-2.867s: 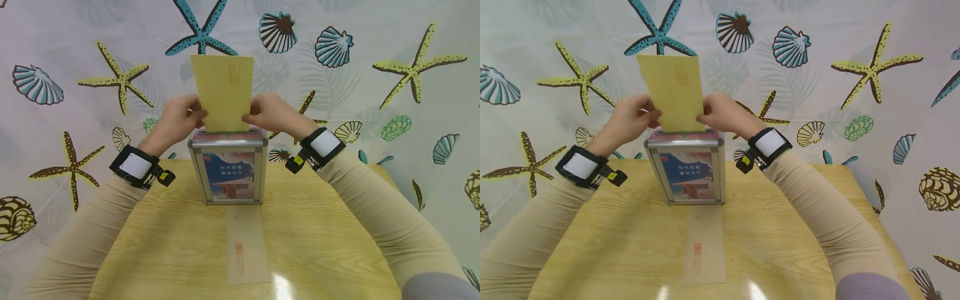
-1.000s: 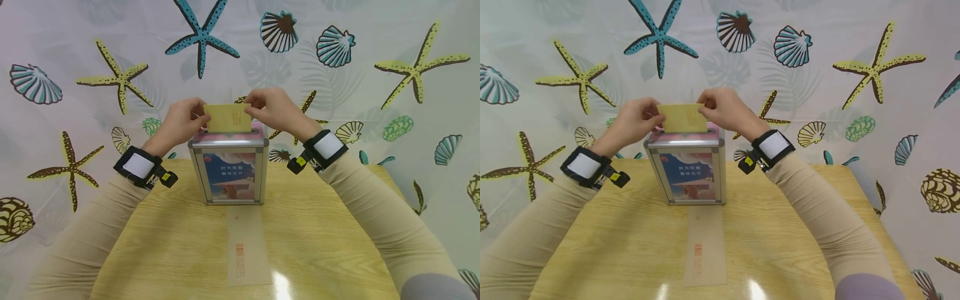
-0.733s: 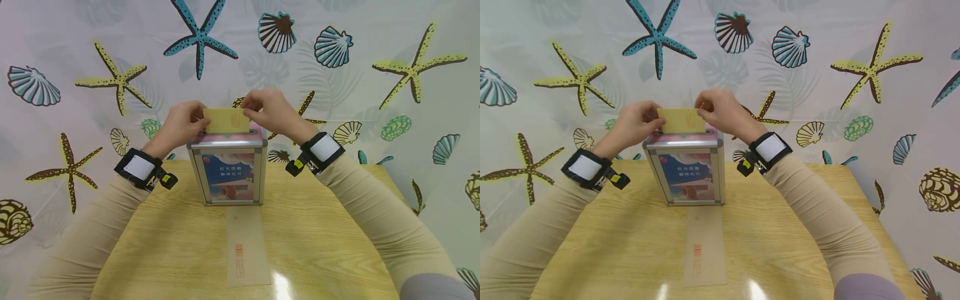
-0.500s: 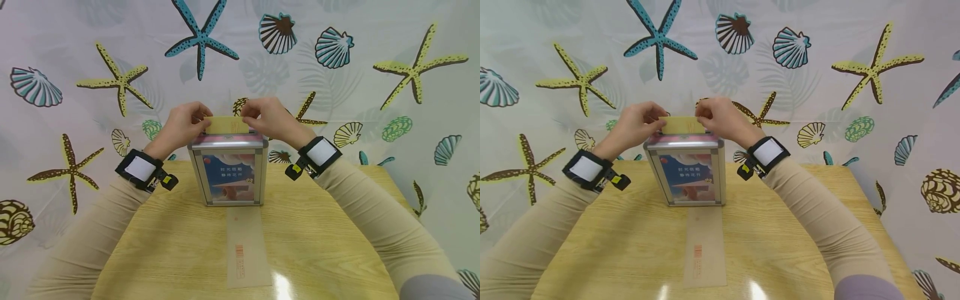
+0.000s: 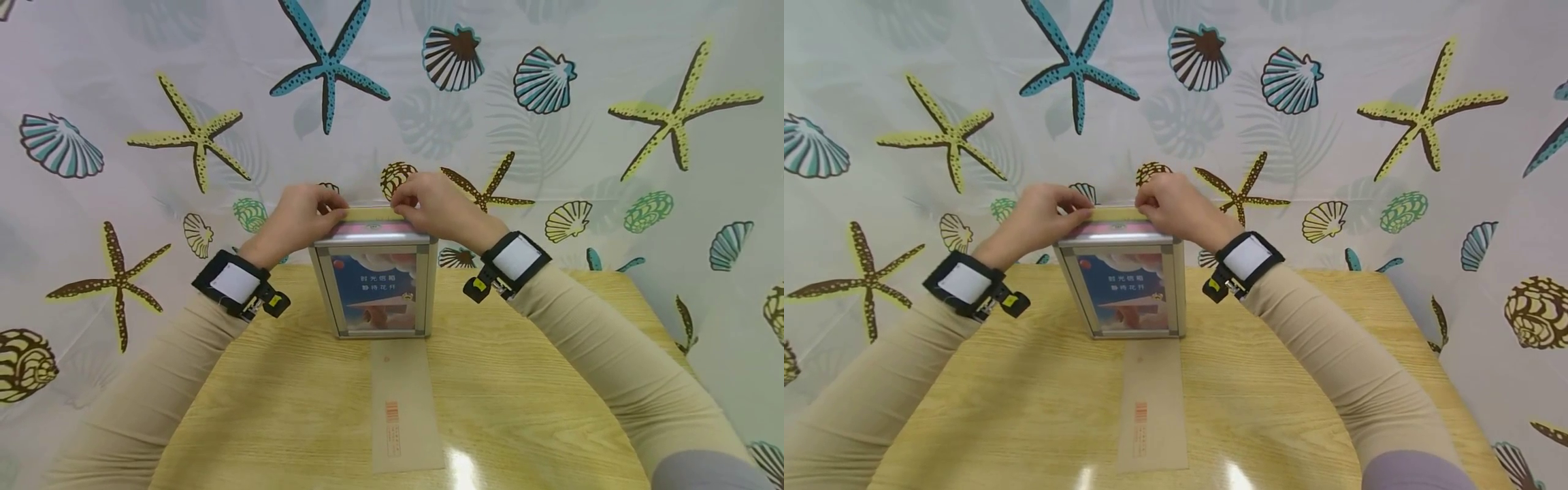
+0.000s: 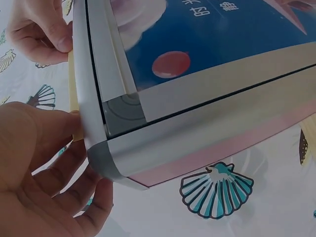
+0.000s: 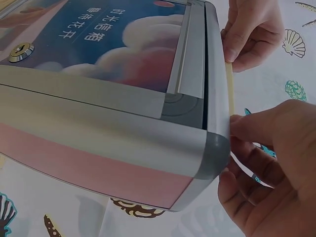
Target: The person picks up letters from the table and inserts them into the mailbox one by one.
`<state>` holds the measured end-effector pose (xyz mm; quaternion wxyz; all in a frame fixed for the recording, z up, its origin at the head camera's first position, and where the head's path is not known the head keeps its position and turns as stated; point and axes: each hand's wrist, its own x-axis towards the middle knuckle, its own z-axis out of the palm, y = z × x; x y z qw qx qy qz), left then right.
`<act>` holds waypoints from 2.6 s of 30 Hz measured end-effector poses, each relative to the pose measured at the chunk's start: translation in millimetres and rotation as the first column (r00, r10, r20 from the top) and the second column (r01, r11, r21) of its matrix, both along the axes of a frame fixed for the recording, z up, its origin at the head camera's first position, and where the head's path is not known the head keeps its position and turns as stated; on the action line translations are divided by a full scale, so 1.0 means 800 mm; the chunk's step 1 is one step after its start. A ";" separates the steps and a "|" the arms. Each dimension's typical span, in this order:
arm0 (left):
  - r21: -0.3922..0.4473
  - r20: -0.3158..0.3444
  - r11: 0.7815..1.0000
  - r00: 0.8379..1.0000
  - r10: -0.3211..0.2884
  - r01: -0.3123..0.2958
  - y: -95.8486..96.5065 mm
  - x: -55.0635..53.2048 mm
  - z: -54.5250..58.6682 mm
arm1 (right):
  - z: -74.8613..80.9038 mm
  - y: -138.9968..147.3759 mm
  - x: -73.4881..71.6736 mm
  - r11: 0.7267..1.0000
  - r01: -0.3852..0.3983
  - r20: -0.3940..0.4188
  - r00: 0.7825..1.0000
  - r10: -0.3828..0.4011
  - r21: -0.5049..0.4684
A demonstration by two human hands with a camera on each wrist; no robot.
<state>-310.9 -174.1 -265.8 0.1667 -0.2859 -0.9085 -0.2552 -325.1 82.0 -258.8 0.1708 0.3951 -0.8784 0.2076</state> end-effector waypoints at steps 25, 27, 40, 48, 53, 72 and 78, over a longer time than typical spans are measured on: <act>-0.044 -0.354 0.995 0.930 -0.103 0.094 0.005 0.088 -0.046 | -0.039 0.049 0.081 0.995 -0.006 -0.122 0.993 -0.005 -0.095; -0.045 -0.350 0.993 0.929 -0.120 0.112 0.006 0.100 -0.058 | -0.047 0.056 0.098 0.993 -0.018 -0.156 0.988 -0.001 -0.117; -0.191 0.020 0.981 1.000 -0.015 0.018 0.014 0.140 -0.181 | -0.148 0.074 0.163 0.996 0.091 0.073 0.993 -0.092 0.015; -0.209 0.137 0.978 0.990 0.042 -0.013 0.029 0.143 -0.265 | -0.226 0.074 0.175 0.975 0.161 0.386 0.899 -0.208 0.151; -0.201 0.135 0.978 0.987 0.084 -0.056 0.030 0.145 -0.288 | -0.260 0.073 0.179 0.962 0.184 0.464 0.847 -0.259 0.202; -0.303 0.406 0.952 0.898 0.170 -0.044 0.033 0.123 -0.297 | -0.300 0.041 0.175 0.924 0.234 0.320 0.888 -0.330 0.304; -0.347 0.433 0.938 0.889 0.149 0.012 0.036 0.131 -0.289 | -0.292 0.044 0.186 0.927 0.214 0.348 0.881 -0.319 0.308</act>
